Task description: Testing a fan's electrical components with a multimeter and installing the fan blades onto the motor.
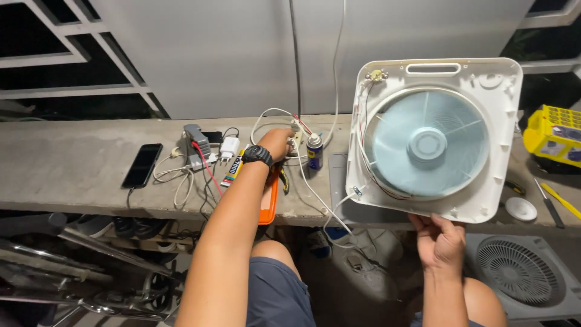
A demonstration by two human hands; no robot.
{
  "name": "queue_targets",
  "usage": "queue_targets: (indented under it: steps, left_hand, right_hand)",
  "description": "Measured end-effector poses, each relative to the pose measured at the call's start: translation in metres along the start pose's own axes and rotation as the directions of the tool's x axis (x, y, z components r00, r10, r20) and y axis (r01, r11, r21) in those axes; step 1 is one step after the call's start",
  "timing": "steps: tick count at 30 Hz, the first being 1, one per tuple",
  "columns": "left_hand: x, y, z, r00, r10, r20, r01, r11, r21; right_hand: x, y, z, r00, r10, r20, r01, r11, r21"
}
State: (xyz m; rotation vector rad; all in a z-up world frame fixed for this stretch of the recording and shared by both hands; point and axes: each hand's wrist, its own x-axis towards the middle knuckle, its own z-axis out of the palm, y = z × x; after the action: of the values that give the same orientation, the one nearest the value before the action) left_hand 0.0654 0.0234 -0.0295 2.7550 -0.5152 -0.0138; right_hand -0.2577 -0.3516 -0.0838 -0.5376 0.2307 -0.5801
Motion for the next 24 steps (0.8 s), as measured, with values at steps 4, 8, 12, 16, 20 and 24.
queue_targets:
  steps: [4, 8, 12, 16, 20, 24]
  left_hand:
    - [0.026, -0.022, 0.01, 0.97, 0.243, -0.013, -0.24, 0.965, 0.109]
    - [0.013, -0.006, -0.002, 0.986, 0.164, 0.037, -0.165, 0.986, 0.039]
    - [0.008, -0.001, -0.005, 0.989, 0.15, 0.013, -0.15, 0.988, 0.037]
    - [-0.012, 0.021, -0.026, 0.998, -0.005, 0.068, 0.007, 1.0, -0.028]
    - [-0.019, 0.029, -0.035, 0.992, -0.056, 0.109, 0.06, 0.998, -0.032]
    - [-0.022, 0.026, -0.035, 0.992, -0.065, 0.111, 0.067, 0.998, -0.014]
  right_hand:
    - [0.006, 0.005, -0.007, 1.0, -0.014, 0.002, 0.015, 0.988, -0.155]
    - [0.003, 0.005, -0.001, 1.0, -0.008, 0.003, 0.008, 0.983, -0.185]
    - [0.006, 0.008, -0.003, 1.0, 0.003, 0.0, -0.003, 0.979, -0.206]
    - [0.007, 0.009, -0.006, 1.0, 0.003, 0.009, -0.001, 0.978, -0.211]
    - [0.011, 0.012, -0.013, 1.0, -0.006, -0.024, 0.001, 0.981, -0.195]
    - [0.012, 0.013, -0.015, 1.0, -0.008, -0.013, 0.005, 0.978, -0.21]
